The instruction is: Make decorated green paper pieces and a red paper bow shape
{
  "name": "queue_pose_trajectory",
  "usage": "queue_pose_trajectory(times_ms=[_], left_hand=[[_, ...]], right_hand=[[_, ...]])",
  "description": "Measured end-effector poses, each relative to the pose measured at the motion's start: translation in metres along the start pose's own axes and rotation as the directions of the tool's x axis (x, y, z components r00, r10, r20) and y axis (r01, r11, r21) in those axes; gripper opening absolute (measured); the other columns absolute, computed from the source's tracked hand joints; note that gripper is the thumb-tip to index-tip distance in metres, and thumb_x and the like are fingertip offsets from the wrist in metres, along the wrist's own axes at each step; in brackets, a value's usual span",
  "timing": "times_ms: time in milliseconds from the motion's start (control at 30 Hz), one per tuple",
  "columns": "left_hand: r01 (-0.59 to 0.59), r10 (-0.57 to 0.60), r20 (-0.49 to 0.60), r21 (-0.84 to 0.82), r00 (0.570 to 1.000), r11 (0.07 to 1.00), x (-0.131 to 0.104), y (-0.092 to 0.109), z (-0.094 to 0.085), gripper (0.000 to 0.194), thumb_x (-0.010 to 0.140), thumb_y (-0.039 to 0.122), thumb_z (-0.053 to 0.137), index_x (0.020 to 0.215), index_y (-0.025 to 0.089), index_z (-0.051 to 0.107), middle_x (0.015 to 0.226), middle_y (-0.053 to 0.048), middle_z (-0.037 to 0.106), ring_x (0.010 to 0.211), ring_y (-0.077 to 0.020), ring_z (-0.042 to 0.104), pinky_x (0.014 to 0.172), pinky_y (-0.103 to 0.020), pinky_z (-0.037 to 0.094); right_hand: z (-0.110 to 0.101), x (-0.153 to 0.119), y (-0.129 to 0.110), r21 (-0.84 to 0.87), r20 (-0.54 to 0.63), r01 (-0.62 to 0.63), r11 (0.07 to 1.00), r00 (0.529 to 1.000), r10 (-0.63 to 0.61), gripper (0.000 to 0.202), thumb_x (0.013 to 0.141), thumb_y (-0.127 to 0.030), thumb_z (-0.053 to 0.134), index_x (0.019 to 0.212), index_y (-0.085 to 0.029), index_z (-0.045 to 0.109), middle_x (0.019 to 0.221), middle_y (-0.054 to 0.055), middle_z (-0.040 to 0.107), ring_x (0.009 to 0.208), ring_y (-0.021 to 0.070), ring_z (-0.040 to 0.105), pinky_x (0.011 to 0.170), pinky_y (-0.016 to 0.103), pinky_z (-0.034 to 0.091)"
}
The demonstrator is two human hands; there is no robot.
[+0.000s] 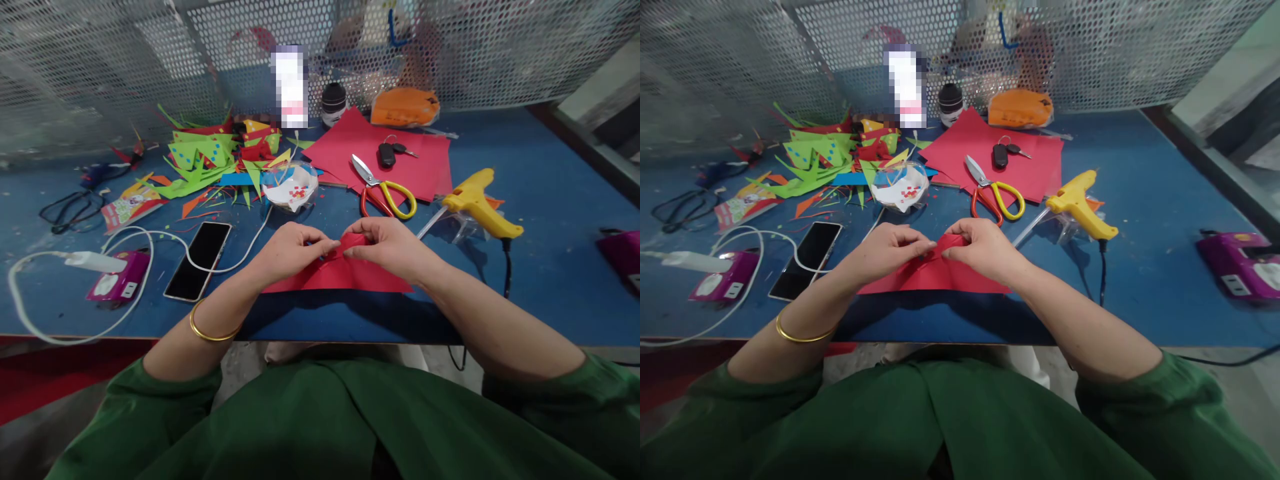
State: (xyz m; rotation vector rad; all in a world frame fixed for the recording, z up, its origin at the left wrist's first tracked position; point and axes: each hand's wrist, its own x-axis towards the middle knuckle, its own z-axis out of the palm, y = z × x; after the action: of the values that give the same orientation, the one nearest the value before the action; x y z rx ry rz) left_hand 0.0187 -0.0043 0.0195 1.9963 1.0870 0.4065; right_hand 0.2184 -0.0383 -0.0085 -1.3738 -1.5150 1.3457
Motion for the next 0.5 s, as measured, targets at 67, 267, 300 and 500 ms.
queue_pose_trajectory(times_ms=[67, 267, 300, 500], left_hand=[[-0.02, 0.02, -0.013, 0.043, 1.0, 0.999, 0.003, 0.006, -0.003, 0.027, 0.086, 0.038, 0.062, 0.075, 0.017, 0.075, 0.07, -0.003, 0.073, 0.067, -0.0152, 0.062, 0.065, -0.028, 0.042], [-0.004, 0.004, -0.006, 0.069, 1.0, 0.998, 0.012, 0.016, 0.0, 0.019, 0.083, 0.026, 0.063, 0.068, 0.016, 0.07, 0.066, -0.001, 0.07, 0.063, -0.0134, 0.058, 0.065, -0.028, 0.041], [0.0, 0.001, -0.018, 0.056, 1.0, 0.998, 0.013, 0.016, 0.002, 0.02, 0.083, 0.026, 0.063, 0.067, 0.016, 0.069, 0.065, -0.001, 0.069, 0.062, -0.0132, 0.057, 0.064, -0.028, 0.04], [-0.045, 0.046, -0.083, 0.005, 0.995, 0.999, 0.014, 0.009, 0.011, 0.022, 0.084, 0.029, 0.064, 0.067, 0.016, 0.069, 0.066, -0.002, 0.071, 0.063, -0.0129, 0.058, 0.066, -0.027, 0.041]], right_hand=[[0.0, 0.0, -0.001, 0.028, 0.013, -0.019, 0.999, 1.0, 0.019, 0.018, 0.068, -0.023, 0.073, 0.085, -0.02, 0.067, 0.075, 0.003, 0.072, 0.067, 0.0172, 0.063, 0.061, 0.03, 0.049], [0.0, -0.001, -0.003, -0.008, 0.005, 0.0, 1.0, 1.0, 0.0, 0.025, 0.067, -0.027, 0.074, 0.089, -0.02, 0.066, 0.075, 0.002, 0.07, 0.067, 0.0169, 0.061, 0.06, 0.03, 0.047], [0.0, -0.001, -0.003, -0.019, 0.0, 0.006, 1.0, 1.0, -0.006, 0.026, 0.068, -0.029, 0.075, 0.09, -0.02, 0.065, 0.075, 0.002, 0.07, 0.067, 0.017, 0.061, 0.06, 0.03, 0.047], [0.0, 0.0, 0.0, -0.088, -0.057, 0.021, 0.996, 0.998, -0.026, 0.019, 0.069, -0.029, 0.073, 0.084, -0.018, 0.066, 0.072, 0.002, 0.068, 0.066, 0.0164, 0.058, 0.059, 0.029, 0.043]])
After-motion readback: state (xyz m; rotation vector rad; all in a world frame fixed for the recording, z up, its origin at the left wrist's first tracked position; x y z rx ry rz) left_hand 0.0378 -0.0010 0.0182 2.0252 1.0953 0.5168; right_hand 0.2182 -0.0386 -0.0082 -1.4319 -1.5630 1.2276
